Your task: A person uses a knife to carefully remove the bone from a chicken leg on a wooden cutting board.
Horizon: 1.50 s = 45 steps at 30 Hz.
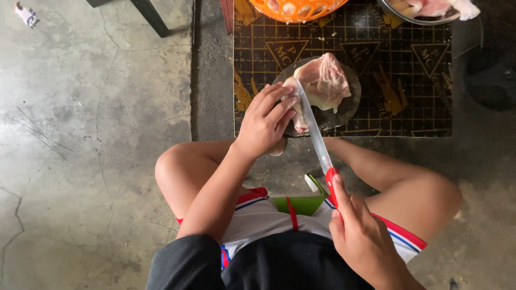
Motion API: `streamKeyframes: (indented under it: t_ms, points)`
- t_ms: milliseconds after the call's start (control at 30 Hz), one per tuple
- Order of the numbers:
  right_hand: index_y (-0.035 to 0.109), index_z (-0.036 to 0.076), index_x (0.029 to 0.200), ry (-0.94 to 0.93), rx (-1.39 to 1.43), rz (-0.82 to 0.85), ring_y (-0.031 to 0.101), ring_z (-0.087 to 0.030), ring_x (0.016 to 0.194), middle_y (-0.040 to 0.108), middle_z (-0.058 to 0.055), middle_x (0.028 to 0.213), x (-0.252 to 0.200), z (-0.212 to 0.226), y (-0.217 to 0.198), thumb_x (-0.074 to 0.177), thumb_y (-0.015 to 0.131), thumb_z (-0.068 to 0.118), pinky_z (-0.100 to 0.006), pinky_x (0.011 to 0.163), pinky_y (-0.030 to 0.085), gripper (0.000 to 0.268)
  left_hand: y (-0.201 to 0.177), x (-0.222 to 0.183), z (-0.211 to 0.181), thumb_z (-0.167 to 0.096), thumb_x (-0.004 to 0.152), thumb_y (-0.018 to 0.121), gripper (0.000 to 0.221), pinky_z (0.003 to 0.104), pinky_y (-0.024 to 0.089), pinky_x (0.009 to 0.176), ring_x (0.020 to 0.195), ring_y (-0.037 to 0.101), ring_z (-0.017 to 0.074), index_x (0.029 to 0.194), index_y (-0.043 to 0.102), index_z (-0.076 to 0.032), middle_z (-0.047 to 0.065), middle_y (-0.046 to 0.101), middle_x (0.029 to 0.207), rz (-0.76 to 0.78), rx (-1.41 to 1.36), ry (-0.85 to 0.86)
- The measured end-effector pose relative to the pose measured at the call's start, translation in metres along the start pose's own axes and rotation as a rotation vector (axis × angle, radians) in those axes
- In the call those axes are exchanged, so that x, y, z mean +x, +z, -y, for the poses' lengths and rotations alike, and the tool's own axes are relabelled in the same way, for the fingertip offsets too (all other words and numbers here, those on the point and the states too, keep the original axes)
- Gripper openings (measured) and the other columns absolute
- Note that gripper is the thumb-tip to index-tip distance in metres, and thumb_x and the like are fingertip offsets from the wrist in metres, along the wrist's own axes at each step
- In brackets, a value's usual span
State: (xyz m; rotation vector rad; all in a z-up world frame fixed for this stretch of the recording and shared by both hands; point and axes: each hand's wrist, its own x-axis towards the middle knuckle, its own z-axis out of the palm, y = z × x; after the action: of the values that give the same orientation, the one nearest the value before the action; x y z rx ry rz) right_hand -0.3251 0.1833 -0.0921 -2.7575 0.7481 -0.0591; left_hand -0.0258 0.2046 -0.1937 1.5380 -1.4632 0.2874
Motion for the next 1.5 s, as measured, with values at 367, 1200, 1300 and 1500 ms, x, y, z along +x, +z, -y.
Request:
streamKeyframes:
  t_ms: [367,1200,1300,1500]
  points:
    - [0.035,0.033,0.160,0.065,-0.168,0.184,0.063,-0.030,0.054,0.062,0.005,0.091,-0.021,-0.036,-0.049,0.081,0.060,0.019,-0.052,0.049,0.051,0.085,-0.001,0.000,0.000,-0.005,0.102,0.067,0.017,0.056,0.051,0.113,0.123,0.061,0.0411,0.116,0.064,0.005,0.021,0.061,0.127,0.015,-0.039,-0.006]
    - [0.066,0.012,0.139,-0.086,-0.012,-0.125,0.068,-0.014,0.080,0.075,0.004,0.102,0.017,-0.039,-0.105,0.096,0.060,0.011,-0.036,0.077,0.052,0.043,0.002,-0.009,0.002,-0.017,0.102,0.071,0.032,0.068,0.041,0.118,0.131,0.056,0.0447,0.129,0.061,-0.004,0.025,0.057,0.136,0.022,0.072,-0.124]
    - [0.065,0.015,0.140,-0.096,-0.013,-0.101,0.067,-0.014,0.079,0.075,0.005,0.099,0.019,-0.039,-0.105,0.096,0.059,0.013,-0.036,0.077,0.051,0.045,0.005,-0.012,0.003,-0.022,0.102,0.070,0.029,0.067,0.038,0.118,0.134,0.054,0.0431,0.126,0.064,-0.007,0.021,0.060,0.135,0.025,0.108,-0.158]
    - [0.067,0.020,0.139,-0.056,-0.097,-0.118,0.067,-0.013,0.080,0.074,0.008,0.102,0.012,-0.038,-0.104,0.097,0.060,0.014,-0.035,0.075,0.053,0.043,0.005,-0.013,0.004,-0.024,0.102,0.071,0.032,0.067,0.038,0.118,0.133,0.054,0.0414,0.128,0.064,-0.007,0.019,0.061,0.133,0.031,0.132,-0.163]
